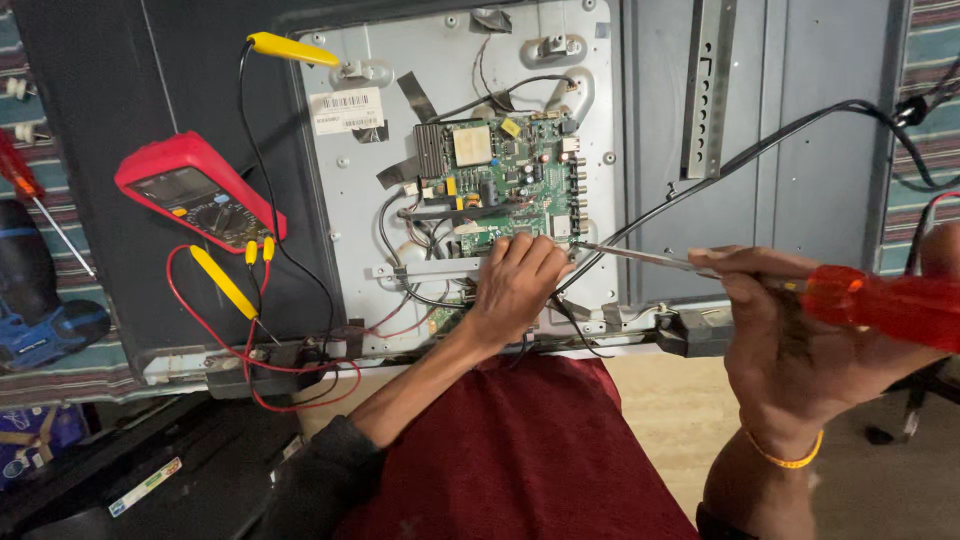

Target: The person uses a screwdriver to loosen and remove screws from a circuit board inside an open appliance chassis. They then disconnect and reconnect wires and connectors on the board, using both hands to manipulate the components while a multimeter is attached nearby.

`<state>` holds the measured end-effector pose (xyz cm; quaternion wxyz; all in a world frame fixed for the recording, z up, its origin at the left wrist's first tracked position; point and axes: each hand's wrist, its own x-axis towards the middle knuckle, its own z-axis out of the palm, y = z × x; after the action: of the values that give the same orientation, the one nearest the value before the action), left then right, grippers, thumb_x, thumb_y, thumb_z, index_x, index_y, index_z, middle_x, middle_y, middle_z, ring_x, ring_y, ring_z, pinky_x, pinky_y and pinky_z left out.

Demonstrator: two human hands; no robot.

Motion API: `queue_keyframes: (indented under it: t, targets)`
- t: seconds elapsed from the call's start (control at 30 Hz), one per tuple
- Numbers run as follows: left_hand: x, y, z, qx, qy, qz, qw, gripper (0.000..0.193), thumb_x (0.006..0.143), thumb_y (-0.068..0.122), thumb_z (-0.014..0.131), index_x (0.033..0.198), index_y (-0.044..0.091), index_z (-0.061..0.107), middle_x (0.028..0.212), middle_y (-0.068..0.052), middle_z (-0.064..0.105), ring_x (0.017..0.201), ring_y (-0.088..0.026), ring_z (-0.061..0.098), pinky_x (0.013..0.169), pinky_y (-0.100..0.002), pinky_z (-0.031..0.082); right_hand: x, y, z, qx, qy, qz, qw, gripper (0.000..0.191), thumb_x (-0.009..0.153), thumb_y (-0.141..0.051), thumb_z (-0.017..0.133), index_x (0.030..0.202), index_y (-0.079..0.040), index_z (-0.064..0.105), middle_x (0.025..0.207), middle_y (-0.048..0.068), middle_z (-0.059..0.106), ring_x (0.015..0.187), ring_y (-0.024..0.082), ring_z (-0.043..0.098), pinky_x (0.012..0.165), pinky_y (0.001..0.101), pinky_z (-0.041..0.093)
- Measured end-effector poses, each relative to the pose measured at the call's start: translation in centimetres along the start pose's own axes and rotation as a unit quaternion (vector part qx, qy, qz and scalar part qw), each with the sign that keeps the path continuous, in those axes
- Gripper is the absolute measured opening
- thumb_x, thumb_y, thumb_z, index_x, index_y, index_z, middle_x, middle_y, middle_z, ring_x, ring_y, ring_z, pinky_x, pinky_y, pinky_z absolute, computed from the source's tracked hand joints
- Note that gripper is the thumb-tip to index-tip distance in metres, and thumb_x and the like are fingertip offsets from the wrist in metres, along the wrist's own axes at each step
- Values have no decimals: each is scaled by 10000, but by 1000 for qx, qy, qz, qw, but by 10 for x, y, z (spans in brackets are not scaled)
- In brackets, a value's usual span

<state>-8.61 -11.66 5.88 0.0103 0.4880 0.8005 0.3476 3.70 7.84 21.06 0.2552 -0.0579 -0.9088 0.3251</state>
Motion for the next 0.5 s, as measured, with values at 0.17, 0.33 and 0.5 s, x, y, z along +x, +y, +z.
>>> queue_keyframes:
  t: [0.17,0.33,0.5]
  targets:
    - [-2,-2,4,-2,7,3,1000,154,977,192,719,988,83,611,940,-43,590,916,-230,541,835,-389,405,0,2,5,35,11,-2,999,851,1142,144,533,1610,-262,-51,1205,259,675,1045,338,778,981,420,627]
    - [-1,-3,7,13,25,5,1000,193,943,230,747,978,87,623,942,-32,607,931,-225,557,840,-382,418,2,-4,9,62,30,1,998,702,1124,135,570,1559,-171,112,1177,231,681,1063,322,778,961,374,628]
    - [12,6,-8,2,7,-19,1000,230,945,266,738,999,64,642,959,-60,628,942,-236,561,842,-410,430,10,-12,6,113,17,21,993,561,1105,127,607,1507,-80,274,1148,203,687,1080,305,779,941,329,629]
